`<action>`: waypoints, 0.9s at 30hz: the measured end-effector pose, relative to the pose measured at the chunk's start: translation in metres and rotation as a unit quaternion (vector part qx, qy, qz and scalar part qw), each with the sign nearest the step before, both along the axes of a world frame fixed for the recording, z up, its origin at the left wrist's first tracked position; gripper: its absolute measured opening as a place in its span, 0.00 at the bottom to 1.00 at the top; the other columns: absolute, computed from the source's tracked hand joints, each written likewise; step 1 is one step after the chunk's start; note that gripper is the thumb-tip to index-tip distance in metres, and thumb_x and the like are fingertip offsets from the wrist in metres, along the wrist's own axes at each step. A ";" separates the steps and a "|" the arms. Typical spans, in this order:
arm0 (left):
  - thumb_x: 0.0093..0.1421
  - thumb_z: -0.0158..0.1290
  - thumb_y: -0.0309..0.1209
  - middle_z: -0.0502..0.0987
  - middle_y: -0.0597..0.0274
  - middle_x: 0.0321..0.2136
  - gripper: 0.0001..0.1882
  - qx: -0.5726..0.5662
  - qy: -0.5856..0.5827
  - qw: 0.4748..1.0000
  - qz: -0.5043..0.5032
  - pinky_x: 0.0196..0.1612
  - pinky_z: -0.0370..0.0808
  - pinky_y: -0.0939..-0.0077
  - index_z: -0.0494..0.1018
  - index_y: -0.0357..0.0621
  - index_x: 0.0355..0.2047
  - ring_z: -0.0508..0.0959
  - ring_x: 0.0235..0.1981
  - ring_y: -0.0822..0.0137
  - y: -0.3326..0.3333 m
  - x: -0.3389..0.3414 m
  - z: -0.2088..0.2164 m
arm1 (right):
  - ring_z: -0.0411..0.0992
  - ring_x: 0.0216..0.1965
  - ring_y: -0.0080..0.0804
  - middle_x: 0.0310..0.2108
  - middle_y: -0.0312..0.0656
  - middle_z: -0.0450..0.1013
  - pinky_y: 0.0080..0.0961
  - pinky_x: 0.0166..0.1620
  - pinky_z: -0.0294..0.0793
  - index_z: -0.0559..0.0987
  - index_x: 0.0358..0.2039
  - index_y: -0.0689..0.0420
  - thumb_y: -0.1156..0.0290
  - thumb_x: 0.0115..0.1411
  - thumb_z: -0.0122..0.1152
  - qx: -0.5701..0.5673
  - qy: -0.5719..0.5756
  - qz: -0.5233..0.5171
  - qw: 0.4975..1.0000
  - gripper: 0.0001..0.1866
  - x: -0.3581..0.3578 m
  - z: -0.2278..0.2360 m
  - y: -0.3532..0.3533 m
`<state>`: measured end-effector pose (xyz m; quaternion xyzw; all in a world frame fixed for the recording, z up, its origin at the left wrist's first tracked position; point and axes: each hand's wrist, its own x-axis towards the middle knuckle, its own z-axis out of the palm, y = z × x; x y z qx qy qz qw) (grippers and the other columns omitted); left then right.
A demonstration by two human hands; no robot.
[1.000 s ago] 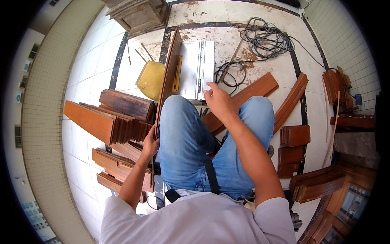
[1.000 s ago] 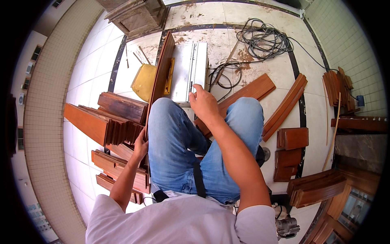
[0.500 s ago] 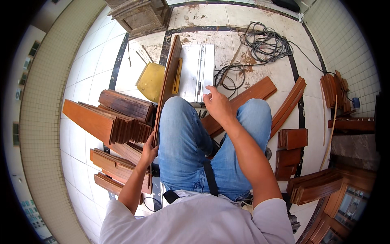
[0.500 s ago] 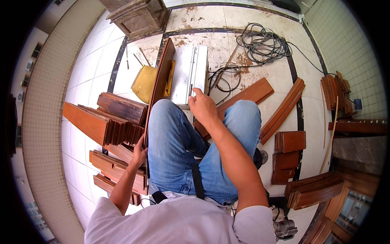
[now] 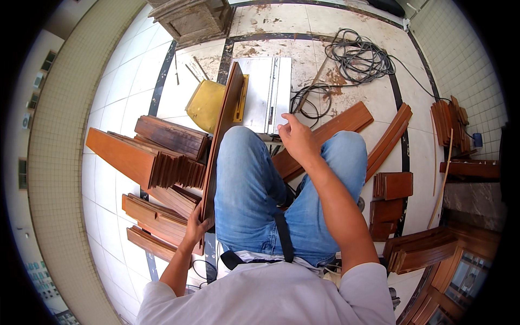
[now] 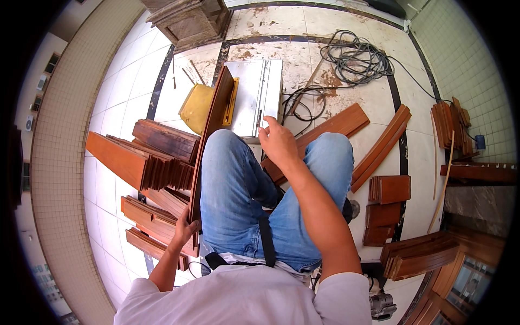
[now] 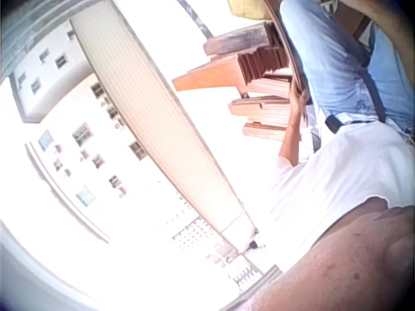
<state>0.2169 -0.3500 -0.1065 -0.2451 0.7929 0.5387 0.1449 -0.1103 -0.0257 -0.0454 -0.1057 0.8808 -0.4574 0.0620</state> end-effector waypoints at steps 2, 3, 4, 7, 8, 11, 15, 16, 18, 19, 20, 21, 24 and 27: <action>0.54 0.46 0.08 0.72 0.50 0.61 0.44 0.019 -0.018 0.999 0.022 0.71 0.59 0.69 0.56 0.36 0.73 0.69 0.66 0.61 0.011 0.001 0.017 | 0.81 0.41 0.54 0.36 0.50 0.83 0.47 0.46 0.78 0.77 0.56 0.61 0.62 0.67 0.59 0.005 0.002 0.002 1.000 0.21 0.001 0.001 0.000; 0.54 0.46 0.08 0.71 0.50 0.62 0.44 0.016 -0.015 1.000 0.019 0.70 0.60 0.70 0.56 0.36 0.73 0.69 0.66 0.61 0.013 0.001 0.020 | 0.81 0.41 0.53 0.36 0.50 0.83 0.47 0.46 0.78 0.77 0.56 0.61 0.62 0.67 0.59 0.005 0.002 0.002 1.000 0.21 0.000 0.001 0.001; 0.54 0.47 0.08 0.71 0.49 0.62 0.44 0.014 -0.012 1.000 0.017 0.70 0.61 0.70 0.56 0.36 0.73 0.69 0.66 0.61 0.014 0.002 0.023 | 0.81 0.41 0.53 0.36 0.50 0.83 0.47 0.46 0.78 0.77 0.56 0.61 0.62 0.67 0.59 0.006 0.002 0.002 1.000 0.21 0.000 -0.001 0.001; 0.54 0.46 0.08 0.71 0.49 0.62 0.43 -0.002 0.004 1.000 0.005 0.70 0.61 0.71 0.57 0.35 0.73 0.69 0.66 0.61 0.011 0.009 0.018 | 0.81 0.41 0.53 0.36 0.50 0.83 0.47 0.46 0.78 0.77 0.56 0.61 0.62 0.67 0.59 0.004 0.007 0.003 1.000 0.21 0.000 -0.003 0.001; 0.54 0.46 0.08 0.71 0.50 0.62 0.43 -0.008 0.011 1.000 -0.001 0.70 0.61 0.71 0.57 0.35 0.73 0.69 0.66 0.61 0.010 0.011 0.016 | 0.81 0.41 0.53 0.36 0.50 0.83 0.47 0.46 0.78 0.77 0.56 0.61 0.62 0.67 0.59 0.004 0.009 0.002 1.000 0.22 0.000 -0.004 0.001; 0.54 0.46 0.09 0.72 0.51 0.61 0.43 0.002 0.025 1.000 0.005 0.69 0.62 0.71 0.56 0.35 0.73 0.70 0.64 0.62 0.008 0.019 0.011 | 0.81 0.41 0.53 0.36 0.50 0.83 0.47 0.46 0.78 0.77 0.57 0.60 0.62 0.67 0.59 0.007 0.008 0.002 1.000 0.22 0.000 -0.008 0.003; 0.55 0.47 0.10 0.74 0.53 0.60 0.42 0.023 0.048 0.998 0.028 0.68 0.64 0.71 0.58 0.35 0.73 0.73 0.62 0.62 0.001 0.037 0.002 | 0.81 0.41 0.51 0.36 0.49 0.83 0.45 0.46 0.78 0.77 0.57 0.59 0.61 0.68 0.59 0.007 0.007 0.001 1.000 0.22 0.001 -0.013 0.005; 0.54 0.47 0.10 0.74 0.54 0.59 0.41 0.039 0.046 0.997 0.044 0.67 0.65 0.71 0.60 0.35 0.72 0.73 0.61 0.63 -0.004 0.043 0.000 | 0.81 0.40 0.50 0.36 0.48 0.82 0.43 0.46 0.78 0.77 0.57 0.59 0.61 0.68 0.60 0.007 0.005 0.001 1.000 0.21 0.000 -0.014 0.006; 0.54 0.48 0.11 0.76 0.55 0.58 0.40 0.092 0.032 0.992 0.086 0.66 0.66 0.72 0.63 0.34 0.70 0.75 0.59 0.65 -0.007 0.040 0.011 | 0.81 0.41 0.50 0.36 0.48 0.82 0.43 0.46 0.78 0.77 0.57 0.59 0.60 0.68 0.60 0.012 -0.003 0.002 1.000 0.21 0.000 -0.015 0.008; 0.54 0.49 0.11 0.77 0.56 0.57 0.38 0.128 0.022 0.985 0.113 0.65 0.68 0.72 0.65 0.34 0.69 0.75 0.58 0.66 -0.009 0.033 0.026 | 0.80 0.42 0.51 0.37 0.49 0.83 0.44 0.47 0.78 0.77 0.57 0.59 0.61 0.68 0.59 0.016 -0.009 0.003 1.000 0.22 0.000 -0.014 0.009; 0.54 0.51 0.13 0.78 0.57 0.55 0.37 0.174 0.037 0.978 0.112 0.64 0.70 0.72 0.66 0.33 0.67 0.76 0.57 0.67 -0.012 0.029 0.042 | 0.80 0.42 0.53 0.37 0.50 0.83 0.46 0.48 0.78 0.77 0.57 0.60 0.61 0.68 0.59 0.018 -0.016 0.008 1.000 0.22 0.002 -0.013 0.008; 0.54 0.54 0.16 0.79 0.57 0.55 0.36 0.197 0.047 0.970 0.133 0.62 0.72 0.73 0.67 0.33 0.66 0.78 0.56 0.67 -0.015 0.024 0.054 | 0.80 0.43 0.53 0.37 0.50 0.83 0.46 0.48 0.78 0.77 0.57 0.60 0.61 0.68 0.59 0.029 -0.017 0.015 0.999 0.22 0.002 -0.011 0.008; 0.53 0.58 0.19 0.79 0.56 0.54 0.35 0.267 0.044 0.950 0.157 0.61 0.73 0.71 0.69 0.33 0.64 0.79 0.54 0.65 -0.024 0.013 0.093 | 0.80 0.42 0.52 0.37 0.50 0.83 0.45 0.48 0.78 0.77 0.56 0.59 0.60 0.68 0.59 0.054 -0.016 0.036 0.998 0.22 0.002 -0.007 0.009; 0.52 0.61 0.20 0.80 0.56 0.54 0.35 0.282 0.055 0.939 0.190 0.61 0.74 0.69 0.70 0.33 0.63 0.79 0.54 0.63 -0.026 0.014 0.111 | 0.81 0.41 0.50 0.38 0.49 0.83 0.43 0.47 0.78 0.78 0.56 0.58 0.59 0.68 0.59 0.061 -0.020 0.052 0.997 0.22 0.003 -0.007 0.009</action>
